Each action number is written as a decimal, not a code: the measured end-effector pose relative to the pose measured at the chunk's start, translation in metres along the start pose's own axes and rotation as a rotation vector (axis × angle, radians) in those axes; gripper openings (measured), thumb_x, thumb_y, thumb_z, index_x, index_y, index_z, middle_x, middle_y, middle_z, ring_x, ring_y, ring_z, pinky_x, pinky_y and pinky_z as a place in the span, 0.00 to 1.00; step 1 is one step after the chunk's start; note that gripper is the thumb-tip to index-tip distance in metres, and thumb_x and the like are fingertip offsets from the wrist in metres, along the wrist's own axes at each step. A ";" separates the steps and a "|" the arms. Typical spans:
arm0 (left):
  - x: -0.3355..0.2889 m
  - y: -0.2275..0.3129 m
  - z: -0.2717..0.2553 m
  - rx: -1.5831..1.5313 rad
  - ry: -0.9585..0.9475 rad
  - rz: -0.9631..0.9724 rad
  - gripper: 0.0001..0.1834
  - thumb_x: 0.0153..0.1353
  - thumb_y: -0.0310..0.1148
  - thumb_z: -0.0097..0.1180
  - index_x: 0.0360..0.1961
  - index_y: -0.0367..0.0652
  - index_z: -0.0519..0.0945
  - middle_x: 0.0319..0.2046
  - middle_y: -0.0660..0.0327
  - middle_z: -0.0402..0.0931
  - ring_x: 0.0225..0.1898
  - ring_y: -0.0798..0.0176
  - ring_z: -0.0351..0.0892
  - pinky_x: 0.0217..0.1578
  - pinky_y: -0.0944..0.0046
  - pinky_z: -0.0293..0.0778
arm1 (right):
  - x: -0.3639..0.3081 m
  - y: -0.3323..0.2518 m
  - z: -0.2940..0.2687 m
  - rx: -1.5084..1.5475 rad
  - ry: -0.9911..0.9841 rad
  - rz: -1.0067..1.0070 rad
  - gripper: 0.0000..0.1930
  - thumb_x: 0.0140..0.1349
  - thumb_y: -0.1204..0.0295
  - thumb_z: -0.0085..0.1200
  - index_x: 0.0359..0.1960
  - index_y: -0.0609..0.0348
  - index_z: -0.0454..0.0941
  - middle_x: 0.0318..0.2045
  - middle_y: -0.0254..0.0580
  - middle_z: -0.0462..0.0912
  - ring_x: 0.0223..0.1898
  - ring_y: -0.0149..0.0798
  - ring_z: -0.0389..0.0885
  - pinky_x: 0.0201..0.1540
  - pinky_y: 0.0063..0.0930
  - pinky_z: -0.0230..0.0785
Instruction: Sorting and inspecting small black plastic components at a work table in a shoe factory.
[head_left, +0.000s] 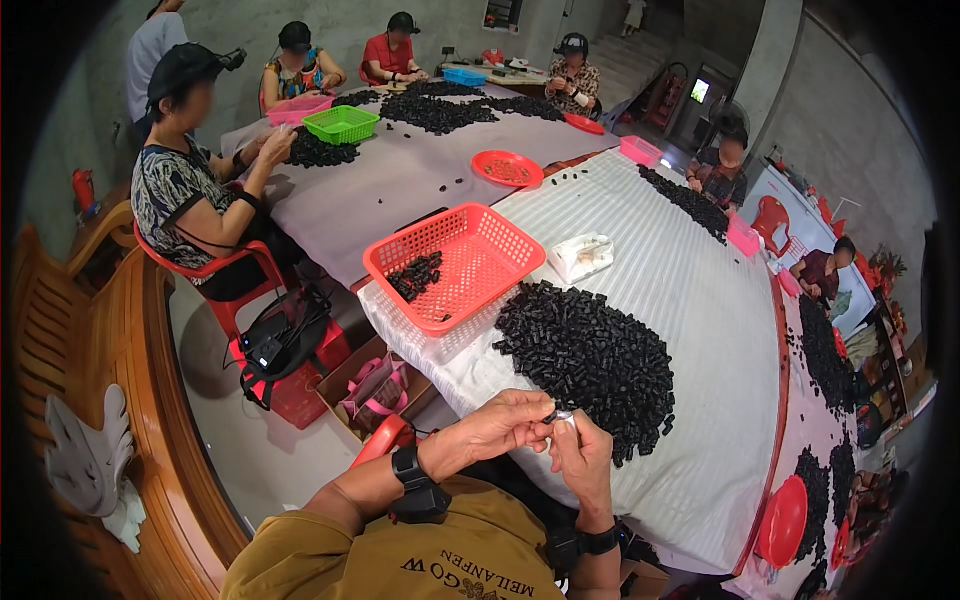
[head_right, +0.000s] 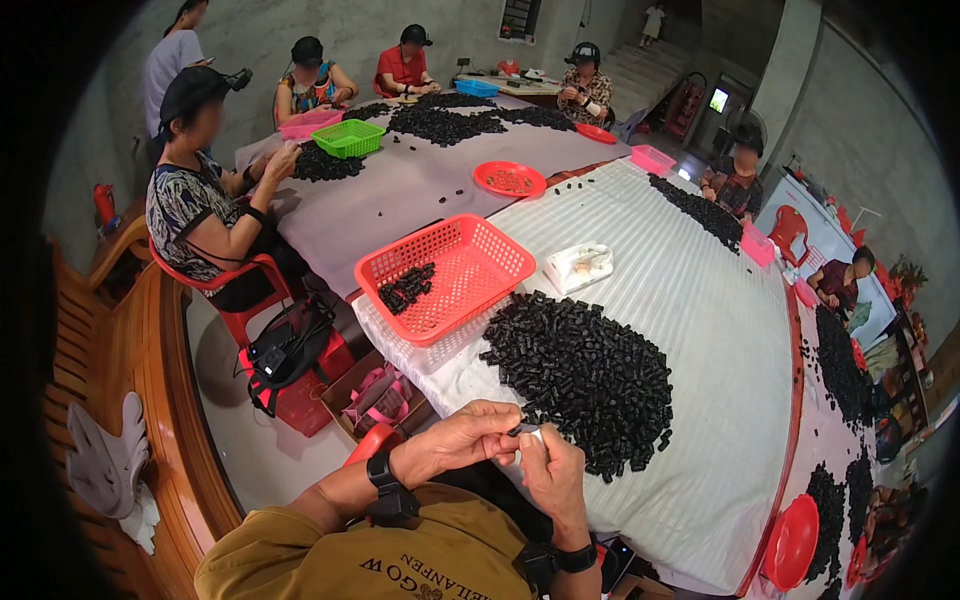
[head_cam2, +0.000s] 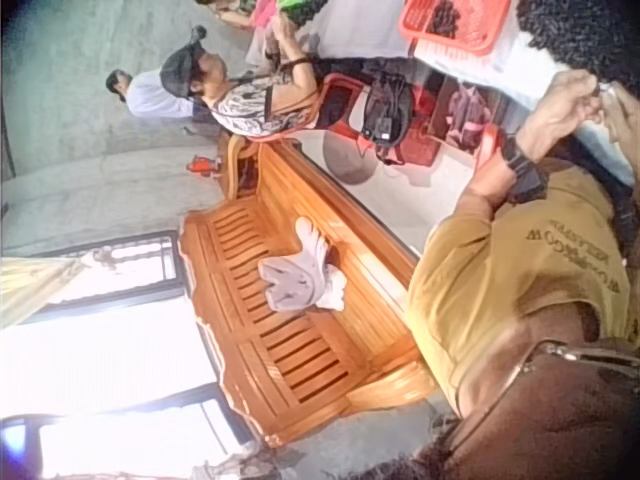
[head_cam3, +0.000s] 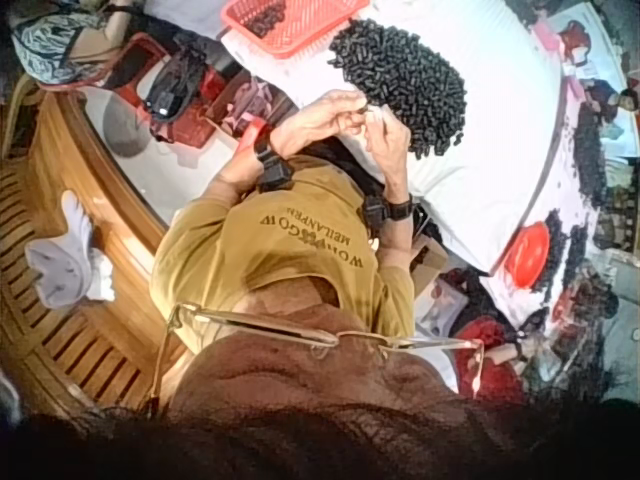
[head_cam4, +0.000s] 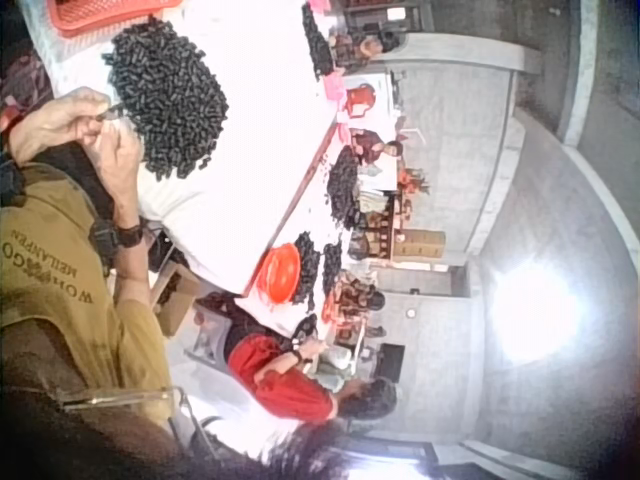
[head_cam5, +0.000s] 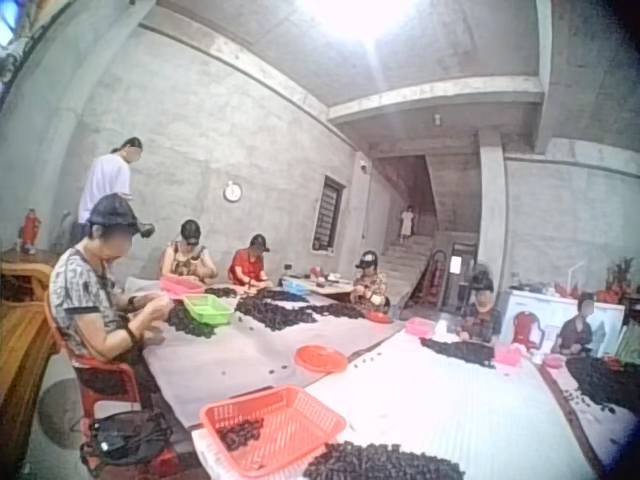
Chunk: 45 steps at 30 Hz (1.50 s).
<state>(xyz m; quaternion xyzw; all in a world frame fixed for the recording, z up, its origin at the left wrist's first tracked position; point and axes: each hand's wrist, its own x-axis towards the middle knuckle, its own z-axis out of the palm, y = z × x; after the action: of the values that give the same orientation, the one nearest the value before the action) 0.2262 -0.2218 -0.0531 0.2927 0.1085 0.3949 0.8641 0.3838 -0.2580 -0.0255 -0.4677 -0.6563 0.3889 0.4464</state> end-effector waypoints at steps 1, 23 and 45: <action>0.000 -0.001 -0.002 0.001 -0.001 -0.008 0.11 0.63 0.37 0.51 0.29 0.41 0.73 0.22 0.66 0.69 0.24 0.72 0.69 0.26 0.69 0.68 | 0.000 -0.001 -0.001 0.000 -0.001 0.001 0.13 0.62 0.71 0.47 0.20 0.62 0.66 0.12 0.33 0.71 0.12 0.22 0.68 0.14 0.18 0.59; 0.000 0.001 -0.001 -0.027 -0.003 0.026 0.11 0.62 0.35 0.51 0.30 0.38 0.74 0.23 0.64 0.70 0.26 0.68 0.72 0.30 0.66 0.74 | -0.001 0.004 0.004 0.081 0.028 -0.015 0.12 0.62 0.72 0.46 0.21 0.63 0.68 0.15 0.34 0.75 0.13 0.21 0.69 0.15 0.16 0.59; 0.000 0.013 0.000 0.126 0.137 0.079 0.10 0.62 0.36 0.52 0.30 0.40 0.75 0.22 0.66 0.71 0.23 0.72 0.71 0.28 0.68 0.74 | 0.001 0.006 -0.001 0.290 -0.010 0.051 0.11 0.63 0.73 0.42 0.24 0.65 0.70 0.13 0.34 0.72 0.11 0.23 0.68 0.15 0.16 0.59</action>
<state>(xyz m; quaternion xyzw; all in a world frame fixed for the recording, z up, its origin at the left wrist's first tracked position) 0.2179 -0.2155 -0.0452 0.3225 0.1805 0.4401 0.8183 0.3864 -0.2552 -0.0300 -0.4131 -0.5834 0.4931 0.4958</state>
